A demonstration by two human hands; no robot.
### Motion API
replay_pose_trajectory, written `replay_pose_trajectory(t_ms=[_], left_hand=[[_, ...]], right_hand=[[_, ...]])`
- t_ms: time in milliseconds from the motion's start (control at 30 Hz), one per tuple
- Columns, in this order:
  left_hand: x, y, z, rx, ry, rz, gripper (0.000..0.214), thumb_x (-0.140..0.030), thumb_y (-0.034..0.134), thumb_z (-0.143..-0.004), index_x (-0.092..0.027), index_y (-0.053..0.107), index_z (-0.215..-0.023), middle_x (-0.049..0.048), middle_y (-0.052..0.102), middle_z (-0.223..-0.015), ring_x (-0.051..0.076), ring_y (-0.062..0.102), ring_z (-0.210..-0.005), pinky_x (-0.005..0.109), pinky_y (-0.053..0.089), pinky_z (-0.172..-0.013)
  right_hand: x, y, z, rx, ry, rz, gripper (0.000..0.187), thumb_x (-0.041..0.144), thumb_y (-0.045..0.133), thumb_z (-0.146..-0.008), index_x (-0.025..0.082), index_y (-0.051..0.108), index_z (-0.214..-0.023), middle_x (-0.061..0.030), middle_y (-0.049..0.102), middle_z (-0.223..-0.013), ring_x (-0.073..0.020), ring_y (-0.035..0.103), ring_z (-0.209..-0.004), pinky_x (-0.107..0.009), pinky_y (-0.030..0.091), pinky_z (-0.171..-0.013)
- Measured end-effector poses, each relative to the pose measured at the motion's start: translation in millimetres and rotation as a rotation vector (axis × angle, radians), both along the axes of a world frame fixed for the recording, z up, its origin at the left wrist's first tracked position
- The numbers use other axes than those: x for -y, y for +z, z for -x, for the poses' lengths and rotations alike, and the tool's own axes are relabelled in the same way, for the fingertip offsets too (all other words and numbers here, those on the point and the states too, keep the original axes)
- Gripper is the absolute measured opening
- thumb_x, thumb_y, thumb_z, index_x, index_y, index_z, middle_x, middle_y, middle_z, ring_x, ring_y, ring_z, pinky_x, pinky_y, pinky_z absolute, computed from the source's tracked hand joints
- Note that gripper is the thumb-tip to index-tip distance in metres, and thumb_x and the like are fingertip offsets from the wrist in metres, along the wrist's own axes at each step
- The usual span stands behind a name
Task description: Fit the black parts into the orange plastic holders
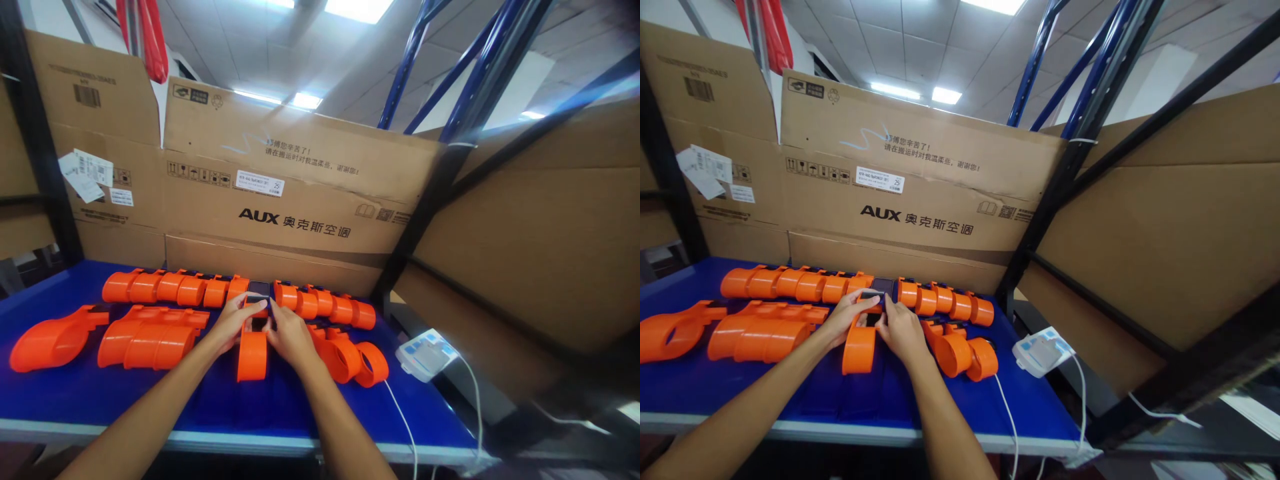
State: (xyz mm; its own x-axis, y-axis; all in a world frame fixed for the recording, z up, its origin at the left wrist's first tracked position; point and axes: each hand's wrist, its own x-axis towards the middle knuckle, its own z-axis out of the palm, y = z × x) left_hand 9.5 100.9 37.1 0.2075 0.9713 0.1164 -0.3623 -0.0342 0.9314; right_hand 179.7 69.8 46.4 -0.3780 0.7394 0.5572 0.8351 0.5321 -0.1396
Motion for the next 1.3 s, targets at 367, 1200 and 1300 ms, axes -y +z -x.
replay_pose_trajectory(t_ms=[367,1200,1300], left_hand=[[2.2,-1.1,-0.4,-0.115,0.049,-0.157,0.037,-0.049,0.076,-0.078,-0.017,0.066,-0.095,-0.0072,0.051,-0.046,0.008,0.040,-0.029,0.021,0.032,-0.035],[2.0,24.5,21.4,0.305,-0.002,0.083,0.030,-0.043,0.069,-0.079,-0.014,0.064,-0.088,0.0032,0.067,-0.055,0.007,0.038,-0.028,0.023,0.031,-0.036],[1.1,21.2,18.7,0.273,0.024,0.062,0.029,-0.042,0.070,-0.079,-0.016,0.063,-0.088,0.0033,0.069,-0.057,0.007,0.039,-0.028,0.022,0.031,-0.036]], right_hand=[[-3.8,0.6,-5.3,-0.294,0.168,-0.007,0.030,0.026,0.056,-0.092,0.017,0.067,-0.119,-0.0070,0.071,-0.083,-0.0189,0.062,-0.068,-0.028,0.049,-0.065],[-13.5,-10.3,-6.3,-0.432,0.102,0.474,0.025,0.028,0.063,-0.087,0.019,0.070,-0.108,0.0001,0.070,-0.070,-0.0134,0.058,-0.057,-0.022,0.040,-0.055],[-13.4,-10.5,-5.6,-0.459,0.103,0.489,0.028,0.025,0.064,-0.085,0.019,0.068,-0.112,-0.0016,0.074,-0.078,-0.0136,0.060,-0.058,-0.023,0.044,-0.058]])
